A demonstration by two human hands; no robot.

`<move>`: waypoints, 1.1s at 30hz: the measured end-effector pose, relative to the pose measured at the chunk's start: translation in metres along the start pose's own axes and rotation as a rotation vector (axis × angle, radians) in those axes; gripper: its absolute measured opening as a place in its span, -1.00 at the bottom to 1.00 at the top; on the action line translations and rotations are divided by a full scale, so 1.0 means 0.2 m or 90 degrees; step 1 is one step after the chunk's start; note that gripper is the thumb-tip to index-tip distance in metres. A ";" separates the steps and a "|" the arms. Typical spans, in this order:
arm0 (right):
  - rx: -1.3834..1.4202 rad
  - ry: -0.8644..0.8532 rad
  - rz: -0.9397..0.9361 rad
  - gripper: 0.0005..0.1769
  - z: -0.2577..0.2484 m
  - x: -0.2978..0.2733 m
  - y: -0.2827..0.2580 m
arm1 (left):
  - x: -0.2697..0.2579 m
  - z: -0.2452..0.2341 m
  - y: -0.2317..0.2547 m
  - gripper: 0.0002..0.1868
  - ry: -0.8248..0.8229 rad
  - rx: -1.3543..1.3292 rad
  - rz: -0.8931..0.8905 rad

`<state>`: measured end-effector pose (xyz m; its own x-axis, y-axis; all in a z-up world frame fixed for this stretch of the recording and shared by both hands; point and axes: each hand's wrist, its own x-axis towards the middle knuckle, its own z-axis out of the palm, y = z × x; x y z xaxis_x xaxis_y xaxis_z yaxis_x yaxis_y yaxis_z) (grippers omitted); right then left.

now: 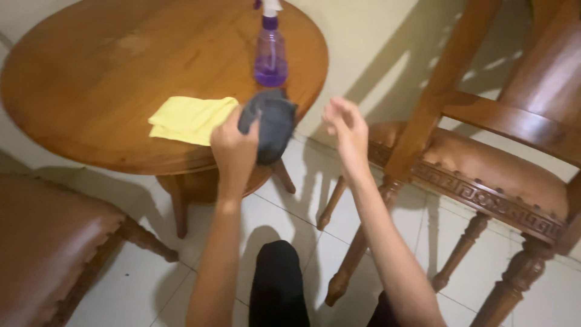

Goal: The person wipes the backrest and seat of a wooden chair with a dark cloth, then sprays cleaner on the legs and wipes them with a yellow cloth. The person continues to wipe the legs and seat with both cloths.

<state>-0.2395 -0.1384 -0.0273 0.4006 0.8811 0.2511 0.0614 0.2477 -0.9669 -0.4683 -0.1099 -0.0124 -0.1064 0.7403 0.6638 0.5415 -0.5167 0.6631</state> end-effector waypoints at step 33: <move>0.251 0.059 -0.025 -0.50 -0.47 -0.15 -0.15 | 0.02 0.04 -0.25 -0.71 0.142 0.138 0.218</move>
<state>-0.1681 -0.2100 -0.0093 0.4865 0.8326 0.2647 -0.2696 0.4313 -0.8610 -0.4891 -0.0784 -0.0459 -0.0554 0.4201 0.9058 0.7364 -0.5954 0.3212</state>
